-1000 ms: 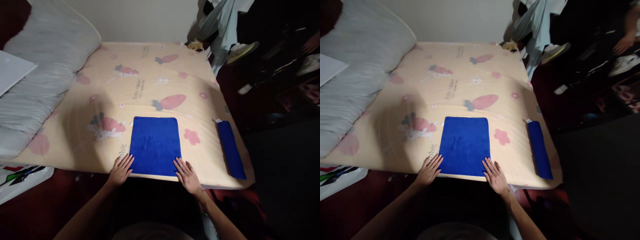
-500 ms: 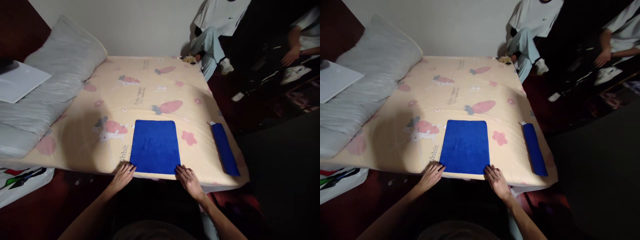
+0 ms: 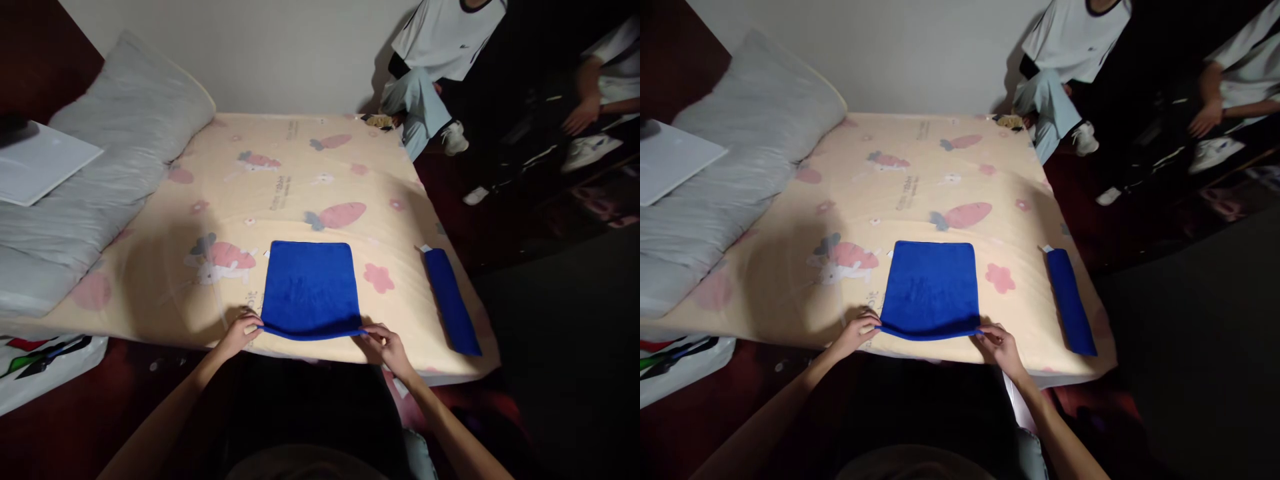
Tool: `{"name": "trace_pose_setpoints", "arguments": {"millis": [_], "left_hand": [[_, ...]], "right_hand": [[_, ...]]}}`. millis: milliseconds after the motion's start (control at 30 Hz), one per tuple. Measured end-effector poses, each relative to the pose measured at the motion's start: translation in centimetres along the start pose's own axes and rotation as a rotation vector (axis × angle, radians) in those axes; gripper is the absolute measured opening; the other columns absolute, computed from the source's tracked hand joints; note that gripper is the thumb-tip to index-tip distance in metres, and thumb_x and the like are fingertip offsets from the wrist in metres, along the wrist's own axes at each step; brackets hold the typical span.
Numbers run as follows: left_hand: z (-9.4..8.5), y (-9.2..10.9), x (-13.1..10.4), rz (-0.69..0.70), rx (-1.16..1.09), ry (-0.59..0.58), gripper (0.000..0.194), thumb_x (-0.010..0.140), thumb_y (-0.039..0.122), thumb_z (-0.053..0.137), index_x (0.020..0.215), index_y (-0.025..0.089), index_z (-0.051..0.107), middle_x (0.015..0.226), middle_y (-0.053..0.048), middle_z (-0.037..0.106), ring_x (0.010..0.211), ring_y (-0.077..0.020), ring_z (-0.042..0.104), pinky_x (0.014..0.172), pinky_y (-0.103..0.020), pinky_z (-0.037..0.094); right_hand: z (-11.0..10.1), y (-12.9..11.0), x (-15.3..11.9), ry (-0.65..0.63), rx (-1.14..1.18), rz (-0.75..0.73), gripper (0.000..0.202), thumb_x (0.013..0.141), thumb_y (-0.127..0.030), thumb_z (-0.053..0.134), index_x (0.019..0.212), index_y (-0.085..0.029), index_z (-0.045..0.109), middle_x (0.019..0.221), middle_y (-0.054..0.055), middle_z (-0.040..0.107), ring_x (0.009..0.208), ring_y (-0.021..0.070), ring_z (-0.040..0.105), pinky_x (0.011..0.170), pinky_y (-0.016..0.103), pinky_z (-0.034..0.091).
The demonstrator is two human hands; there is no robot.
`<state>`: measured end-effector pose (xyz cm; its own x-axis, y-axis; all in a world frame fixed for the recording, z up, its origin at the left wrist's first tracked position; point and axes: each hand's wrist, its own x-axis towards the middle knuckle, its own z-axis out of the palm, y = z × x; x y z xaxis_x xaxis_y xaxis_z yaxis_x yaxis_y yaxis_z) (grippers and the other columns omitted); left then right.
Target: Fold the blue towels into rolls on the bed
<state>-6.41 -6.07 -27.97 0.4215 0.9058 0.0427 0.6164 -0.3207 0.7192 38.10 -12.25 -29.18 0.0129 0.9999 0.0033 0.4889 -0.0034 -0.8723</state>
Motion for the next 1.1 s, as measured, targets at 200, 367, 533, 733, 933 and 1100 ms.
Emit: {"name": "trace_pose_setpoints", "arguments": {"millis": [200,367,533,733,933,1100], "left_hand": [[2.1,-0.6,0.8,-0.168,0.080,0.089,0.010,0.084,0.023,0.058,0.080,0.020,0.066,0.073,-0.001,0.067,0.068,-0.0148,0.062,0.066,-0.026,0.051],[3.5,0.8,0.3,-0.183,0.213,0.180,0.008,0.083,0.018,0.057,0.087,0.021,0.062,0.082,-0.003,0.065,0.082,-0.0211,0.061,0.084,-0.037,0.047],[3.7,2.0,-0.1,-0.101,0.496,0.231,0.008,0.088,0.020,0.054,0.093,0.021,0.059,0.093,-0.007,0.064,0.093,-0.0261,0.060,0.085,-0.038,0.044],[3.7,2.2,-0.1,-0.071,0.597,0.200,0.010,0.089,0.017,0.052,0.092,0.021,0.060,0.092,-0.006,0.064,0.093,-0.0255,0.058,0.083,-0.037,0.042],[3.1,2.5,-0.2,-0.030,0.610,0.124,0.015,0.090,0.014,0.052,0.095,0.022,0.063,0.101,-0.007,0.064,0.099,-0.0248,0.057,0.086,-0.037,0.041],[2.6,2.2,0.0,-0.062,0.592,0.116,0.016,0.087,0.012,0.055,0.092,0.023,0.065,0.101,-0.006,0.064,0.100,-0.0244,0.057,0.087,-0.038,0.042]], "right_hand": [[1.4,1.4,1.0,0.098,-0.155,0.020,0.050,0.087,-0.066,0.053,0.081,-0.019,0.071,0.079,0.009,0.066,0.074,0.0238,0.060,0.071,0.039,0.052],[2.9,0.6,0.0,0.218,-0.461,-0.106,0.024,0.090,-0.033,0.053,0.103,-0.018,0.068,0.095,0.013,0.065,0.089,0.0272,0.056,0.084,0.043,0.047],[8.9,-4.8,-1.5,-0.004,-0.633,-0.477,0.058,0.089,-0.010,0.041,0.146,-0.017,0.046,0.143,0.015,0.054,0.132,0.0280,0.046,0.104,0.044,0.039],[18.1,-9.2,-0.9,-0.140,-0.605,-0.623,0.064,0.102,-0.026,0.038,0.159,-0.010,0.016,0.159,0.012,0.033,0.149,0.0241,0.027,0.118,0.044,0.030],[14.0,-5.4,-0.9,-0.137,-0.697,-0.598,0.065,0.105,-0.032,0.037,0.160,-0.016,0.005,0.159,0.009,0.032,0.147,0.0227,0.031,0.119,0.046,0.029],[4.1,-0.5,-2.0,-0.177,-0.817,-0.610,0.067,0.105,-0.034,0.042,0.160,-0.019,0.007,0.158,0.009,0.034,0.147,0.0210,0.032,0.121,0.042,0.025]]}}
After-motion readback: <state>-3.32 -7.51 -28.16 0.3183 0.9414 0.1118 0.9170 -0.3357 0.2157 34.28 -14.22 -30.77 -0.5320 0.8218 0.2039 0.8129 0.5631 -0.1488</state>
